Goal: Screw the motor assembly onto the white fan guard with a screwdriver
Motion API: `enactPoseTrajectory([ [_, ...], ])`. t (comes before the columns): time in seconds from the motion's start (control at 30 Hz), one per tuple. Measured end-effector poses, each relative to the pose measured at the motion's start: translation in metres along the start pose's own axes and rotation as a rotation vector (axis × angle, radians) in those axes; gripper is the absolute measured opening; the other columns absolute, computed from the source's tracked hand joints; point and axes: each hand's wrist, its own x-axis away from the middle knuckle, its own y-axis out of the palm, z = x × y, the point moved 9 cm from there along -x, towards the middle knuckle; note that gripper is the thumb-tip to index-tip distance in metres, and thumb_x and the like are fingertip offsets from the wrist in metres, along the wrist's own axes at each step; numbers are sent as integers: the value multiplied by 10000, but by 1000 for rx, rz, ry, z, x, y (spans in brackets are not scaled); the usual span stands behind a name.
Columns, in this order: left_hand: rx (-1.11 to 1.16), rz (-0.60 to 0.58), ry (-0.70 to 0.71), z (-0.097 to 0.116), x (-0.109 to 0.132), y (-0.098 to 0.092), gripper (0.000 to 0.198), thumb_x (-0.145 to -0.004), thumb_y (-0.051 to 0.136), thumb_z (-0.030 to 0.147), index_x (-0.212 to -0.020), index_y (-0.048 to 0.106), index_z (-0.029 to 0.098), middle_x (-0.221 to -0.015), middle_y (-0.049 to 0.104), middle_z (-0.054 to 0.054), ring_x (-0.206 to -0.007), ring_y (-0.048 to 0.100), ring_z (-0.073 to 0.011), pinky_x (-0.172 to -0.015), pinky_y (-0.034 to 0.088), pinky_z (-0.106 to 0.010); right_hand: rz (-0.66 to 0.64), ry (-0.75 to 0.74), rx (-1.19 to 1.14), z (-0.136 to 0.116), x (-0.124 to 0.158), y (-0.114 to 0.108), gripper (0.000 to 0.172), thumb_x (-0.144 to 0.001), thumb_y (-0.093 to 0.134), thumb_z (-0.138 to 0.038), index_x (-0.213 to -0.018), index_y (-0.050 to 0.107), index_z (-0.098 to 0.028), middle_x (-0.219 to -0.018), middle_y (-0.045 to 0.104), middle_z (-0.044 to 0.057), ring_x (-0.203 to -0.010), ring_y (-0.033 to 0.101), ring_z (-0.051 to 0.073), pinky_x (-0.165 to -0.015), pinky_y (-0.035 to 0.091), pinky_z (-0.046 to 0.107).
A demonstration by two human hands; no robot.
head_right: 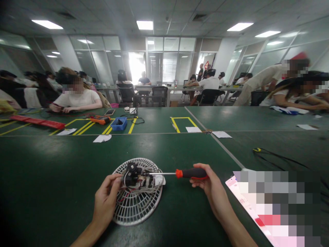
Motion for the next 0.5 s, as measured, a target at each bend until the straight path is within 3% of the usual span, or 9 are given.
enactPoseTrajectory([
  [0.07,15,0,-12,-2,0,0,374,-887,649,547,-959,708,185,-838,759,-49,-726,737,-195,-680,633,-289,20,-15,137,2,-3,-3,562,-799,688,-754,-924,747,-209,-624,655,31,-542,544,195,-533,441,329],
  [0.17,34,-1,-25,-4,0,0,381,-886,652,551,-973,706,184,-855,754,-47,-735,737,-191,-684,634,-285,4,-26,207,5,-4,-3,506,-823,695,-702,-928,738,-209,-517,532,-20,-493,457,167,-498,377,303],
  [0.33,18,6,-24,-2,1,-1,387,-876,660,557,-956,711,181,-842,746,-46,-726,732,-192,-678,633,-287,-2,-56,18,1,-1,-2,292,-820,729,-484,-965,751,-231,-772,650,30,-615,544,203,-574,448,339],
  [0.5,-1,17,-9,4,1,-2,405,-861,666,577,-935,719,182,-839,742,-49,-705,728,-193,-671,636,-296,-25,-73,-97,-4,5,3,274,-735,747,-351,-980,770,-231,-911,656,55,-707,573,232,-640,499,371],
])
